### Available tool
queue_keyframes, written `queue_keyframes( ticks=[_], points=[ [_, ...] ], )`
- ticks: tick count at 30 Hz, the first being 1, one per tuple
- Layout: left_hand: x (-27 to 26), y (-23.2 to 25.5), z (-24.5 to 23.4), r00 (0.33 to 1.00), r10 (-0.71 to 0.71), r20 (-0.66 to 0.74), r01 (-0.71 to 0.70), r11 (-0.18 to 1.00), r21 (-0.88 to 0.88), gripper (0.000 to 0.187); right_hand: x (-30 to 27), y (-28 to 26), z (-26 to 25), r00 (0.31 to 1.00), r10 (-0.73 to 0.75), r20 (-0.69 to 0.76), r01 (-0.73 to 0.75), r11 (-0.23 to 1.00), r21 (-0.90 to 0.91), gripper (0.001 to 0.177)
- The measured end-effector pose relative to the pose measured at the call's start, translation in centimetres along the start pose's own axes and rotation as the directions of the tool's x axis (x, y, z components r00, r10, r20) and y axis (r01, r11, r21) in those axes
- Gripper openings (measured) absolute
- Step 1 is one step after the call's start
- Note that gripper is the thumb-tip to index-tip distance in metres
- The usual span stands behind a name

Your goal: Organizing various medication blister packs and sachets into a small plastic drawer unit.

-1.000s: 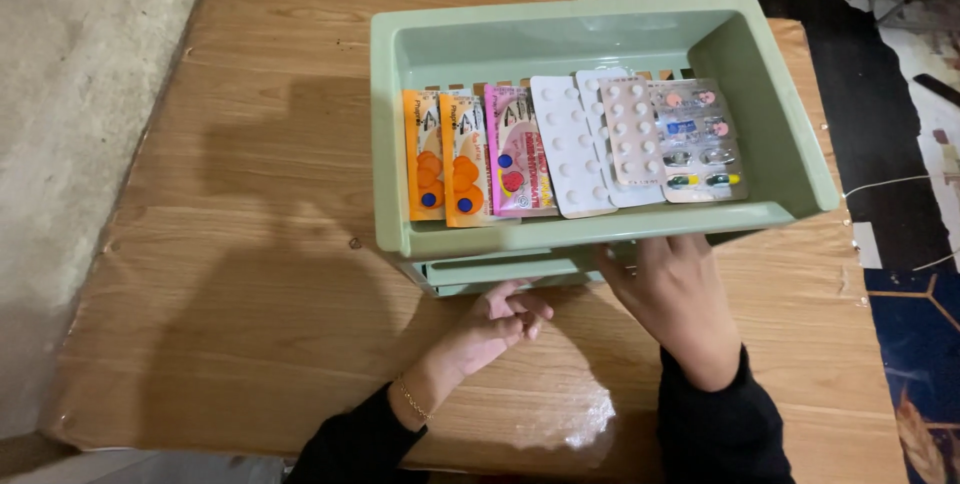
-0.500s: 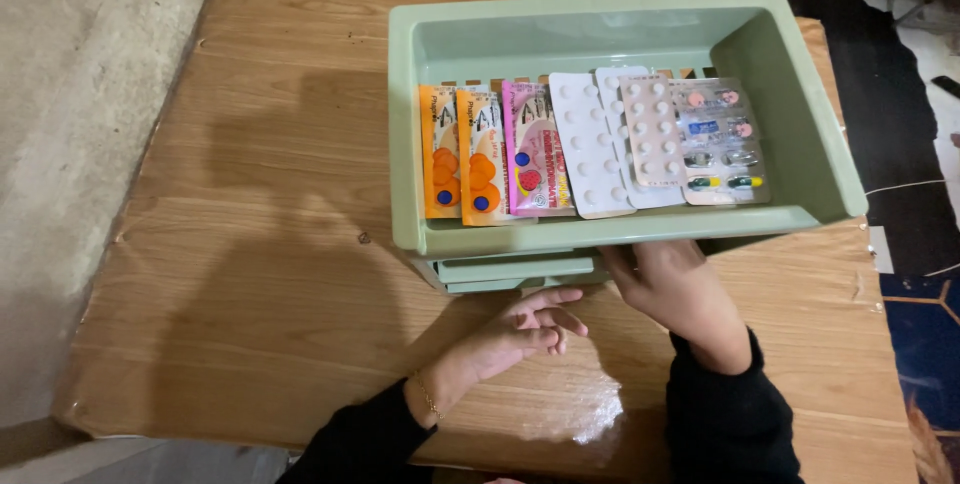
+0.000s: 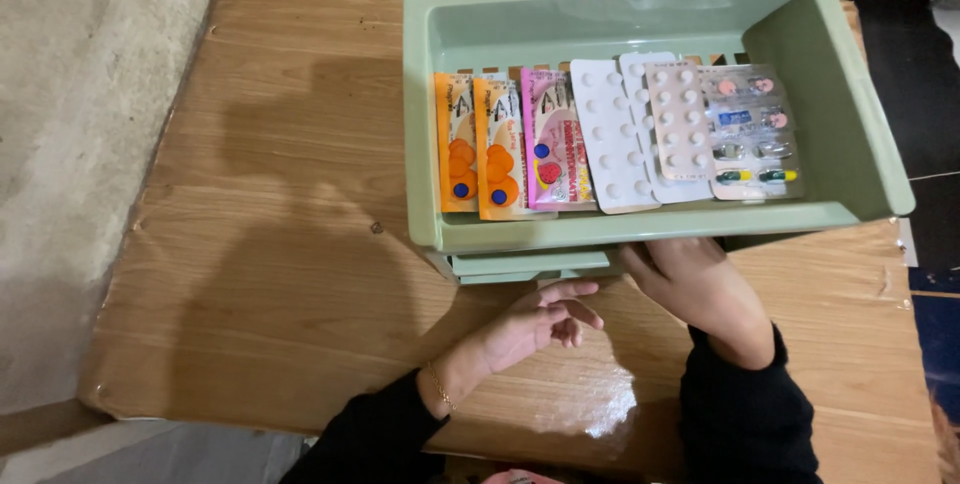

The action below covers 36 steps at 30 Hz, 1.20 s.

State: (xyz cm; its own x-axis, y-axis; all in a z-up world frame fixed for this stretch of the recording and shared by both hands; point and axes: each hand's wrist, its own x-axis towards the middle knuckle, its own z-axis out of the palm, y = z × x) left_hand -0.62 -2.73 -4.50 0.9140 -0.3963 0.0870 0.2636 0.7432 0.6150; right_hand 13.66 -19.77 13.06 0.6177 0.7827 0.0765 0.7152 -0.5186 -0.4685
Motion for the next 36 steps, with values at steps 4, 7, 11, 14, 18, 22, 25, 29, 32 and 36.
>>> queue_keyframes(
  ticks=[4, 7, 11, 14, 18, 22, 25, 29, 32, 36],
  points=[
    [0.0, 0.5, 0.3, 1.000, -0.010, -0.017, 0.009, 1.000, -0.029, 0.058, 0.1, -0.4, -1.0, 0.985, -0.137, -0.103, 0.139, 0.990, 0.013, 0.036],
    [-0.2, 0.6, 0.0, 1.000, 0.006, 0.002, -0.006, 0.999, 0.040, 0.056, 0.1, -1.6, -1.3, 0.999, 0.040, 0.032, -0.043, 0.994, 0.098, 0.025],
    [-0.3, 0.2, -0.3, 1.000, 0.000, -0.016, 0.000, 1.000, -0.005, 0.056, 0.5, -3.2, -1.6, 0.989, -0.132, -0.066, 0.133, 0.991, 0.015, 0.030],
    [-0.2, -0.1, -0.5, 0.999, -0.022, -0.031, 0.021, 1.000, -0.020, 0.053, 0.6, -3.5, -1.7, 0.990, -0.134, -0.040, 0.132, 0.990, -0.047, 0.029],
    [0.0, -0.2, -0.3, 0.975, -0.201, -0.093, 0.214, 0.963, 0.161, 0.050, 0.3, -3.0, -1.2, 0.996, -0.080, 0.027, 0.083, 0.988, -0.133, 0.033],
    [-0.1, -2.1, -2.0, 0.962, -0.257, -0.096, 0.263, 0.963, 0.060, 0.046, 0.5, -3.8, -1.6, 0.995, -0.102, 0.011, 0.103, 0.985, -0.136, 0.034],
    [0.1, -3.0, -3.2, 0.961, -0.262, -0.090, 0.255, 0.964, -0.077, 0.047, 0.3, -3.8, -1.8, 0.984, -0.172, -0.036, 0.166, 0.977, -0.135, 0.034],
    [0.0, -3.5, -3.6, 0.966, -0.217, -0.143, 0.198, 0.971, -0.135, 0.043, 0.2, -3.5, -1.9, 0.985, -0.172, -0.007, 0.169, 0.973, -0.160, 0.036],
    [0.0, -3.7, -3.7, 0.966, -0.208, -0.154, 0.188, 0.973, -0.132, 0.042, 0.1, -3.4, -1.9, 0.987, -0.159, 0.011, 0.159, 0.977, -0.143, 0.036],
    [0.1, -3.6, -3.4, 0.966, -0.195, -0.171, 0.177, 0.977, -0.118, 0.042, 0.1, -3.4, -2.0, 0.987, -0.159, 0.004, 0.158, 0.977, -0.145, 0.037]
  ],
)
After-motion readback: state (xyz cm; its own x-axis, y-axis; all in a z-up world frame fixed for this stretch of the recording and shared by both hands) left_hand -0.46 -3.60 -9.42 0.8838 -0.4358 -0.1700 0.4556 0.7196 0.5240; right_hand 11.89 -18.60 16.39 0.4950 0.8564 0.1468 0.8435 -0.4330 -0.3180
